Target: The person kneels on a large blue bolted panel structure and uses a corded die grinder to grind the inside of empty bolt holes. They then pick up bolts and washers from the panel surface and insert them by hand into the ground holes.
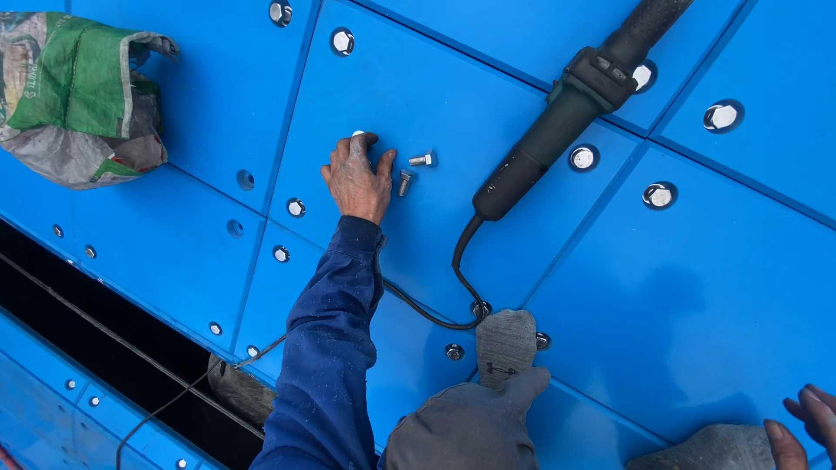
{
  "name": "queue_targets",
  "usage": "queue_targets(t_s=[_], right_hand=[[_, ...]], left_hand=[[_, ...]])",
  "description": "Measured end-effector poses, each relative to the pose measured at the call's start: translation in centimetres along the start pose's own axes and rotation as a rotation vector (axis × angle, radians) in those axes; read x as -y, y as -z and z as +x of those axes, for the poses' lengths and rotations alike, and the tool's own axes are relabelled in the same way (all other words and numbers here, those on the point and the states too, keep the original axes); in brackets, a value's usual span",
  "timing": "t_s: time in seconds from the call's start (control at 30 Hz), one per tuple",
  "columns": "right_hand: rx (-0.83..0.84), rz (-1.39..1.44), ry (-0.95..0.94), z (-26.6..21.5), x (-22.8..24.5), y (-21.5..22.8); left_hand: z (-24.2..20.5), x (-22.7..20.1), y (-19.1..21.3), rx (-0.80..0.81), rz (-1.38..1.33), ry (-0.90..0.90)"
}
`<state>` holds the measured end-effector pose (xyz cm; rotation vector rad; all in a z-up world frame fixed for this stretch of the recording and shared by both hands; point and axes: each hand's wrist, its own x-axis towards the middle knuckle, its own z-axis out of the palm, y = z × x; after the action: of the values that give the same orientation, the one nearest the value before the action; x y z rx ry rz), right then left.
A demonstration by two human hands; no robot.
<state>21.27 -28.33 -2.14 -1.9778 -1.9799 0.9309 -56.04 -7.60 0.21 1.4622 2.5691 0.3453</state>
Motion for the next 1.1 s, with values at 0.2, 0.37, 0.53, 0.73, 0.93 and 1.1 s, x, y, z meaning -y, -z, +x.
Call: queue_targets(t_s=[0.2,0.37,0.53,0.73,0.93,1.1], right_hand=[[0.026,0.032,0.07,7.4,12.7,2.1],[0.089,-0.001,0.171,11.0,17.9,3.4],[0.157,-0.066,0.151,11.6,20.8,3.4],[0.215,-0.104,0.092,11.1,20.7,4.0],[0.209,-0.123,0.083,10.6,20.0,4.3],[0.241,-0.12,0.067,11.2,22.1,4.9]], left_hand=[[-0.7,1.5,0.2,0.056,0.053,0.045],[-2.1,0.6,1.4,0.069,0.071,0.118],[-1.8,-0.5,1.1,0.119,0.133,0.142],[-1.5,-0.4,0.1,0.171,0.043,0.158],[-1.5,-1.6,0.6,0.191,-0.229,0.201],[-2.2,-5.1,0.5,0.157,-0.149,-0.159]])
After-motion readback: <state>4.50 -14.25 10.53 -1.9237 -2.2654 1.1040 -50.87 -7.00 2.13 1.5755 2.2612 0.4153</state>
